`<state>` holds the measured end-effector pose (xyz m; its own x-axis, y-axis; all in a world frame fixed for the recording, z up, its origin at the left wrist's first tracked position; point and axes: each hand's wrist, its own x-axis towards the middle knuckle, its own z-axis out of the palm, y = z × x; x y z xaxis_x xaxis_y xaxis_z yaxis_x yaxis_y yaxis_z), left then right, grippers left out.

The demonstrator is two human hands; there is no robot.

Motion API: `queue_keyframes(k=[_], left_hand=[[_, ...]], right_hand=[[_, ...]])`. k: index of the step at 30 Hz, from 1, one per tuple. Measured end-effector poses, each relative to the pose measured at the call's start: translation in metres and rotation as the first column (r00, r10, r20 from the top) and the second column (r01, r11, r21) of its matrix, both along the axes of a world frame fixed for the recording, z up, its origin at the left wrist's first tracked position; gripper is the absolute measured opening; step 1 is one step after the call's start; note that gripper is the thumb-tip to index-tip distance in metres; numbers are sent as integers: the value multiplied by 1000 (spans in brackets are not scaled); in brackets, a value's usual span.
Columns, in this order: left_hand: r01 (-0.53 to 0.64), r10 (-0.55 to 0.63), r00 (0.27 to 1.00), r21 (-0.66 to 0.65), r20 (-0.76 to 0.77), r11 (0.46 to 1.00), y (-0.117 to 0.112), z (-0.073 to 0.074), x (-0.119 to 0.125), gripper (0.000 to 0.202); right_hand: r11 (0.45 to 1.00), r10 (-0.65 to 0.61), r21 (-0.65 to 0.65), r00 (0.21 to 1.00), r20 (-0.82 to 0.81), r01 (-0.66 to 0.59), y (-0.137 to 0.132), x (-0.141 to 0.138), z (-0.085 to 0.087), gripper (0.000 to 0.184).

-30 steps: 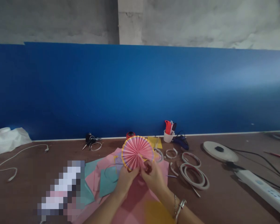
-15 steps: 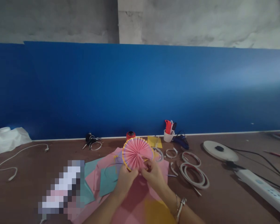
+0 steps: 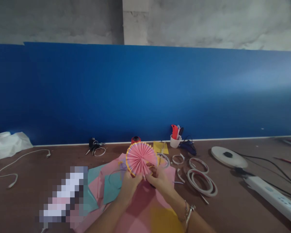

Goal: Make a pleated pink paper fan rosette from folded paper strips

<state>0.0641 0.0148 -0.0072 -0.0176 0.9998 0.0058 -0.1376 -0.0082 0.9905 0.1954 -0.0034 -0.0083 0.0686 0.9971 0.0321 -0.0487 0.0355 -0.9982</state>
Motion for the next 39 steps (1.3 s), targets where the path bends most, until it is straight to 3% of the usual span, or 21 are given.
queue_keyframes(k=[4,10,18,24,31,39], left_hand=[[19,-19,1000,-13,14,1000,-2,-1,2,24],[96,-96,995,11,34,995,-2,-5,4,30],[98,-97,994,-19,54,995,-2,-1,0,32],[135,-130,979,-22,157,991,-7,6,1,33],[148,-138,979,-57,149,987,-10,14,-1,35],[203,-187,953,-45,237,978,-10,11,-2,34]], right_hand=[[997,-10,73,999,38,7,-1,-3,1,34],[977,-143,172,986,89,126,1,-4,-9,37],[993,-75,91,997,11,74,7,5,-12,42],[996,-60,61,997,-52,63,7,6,-5,40],[999,-50,16,993,-106,52,5,6,2,41],[997,18,-69,965,-263,-37,2,8,9,44]])
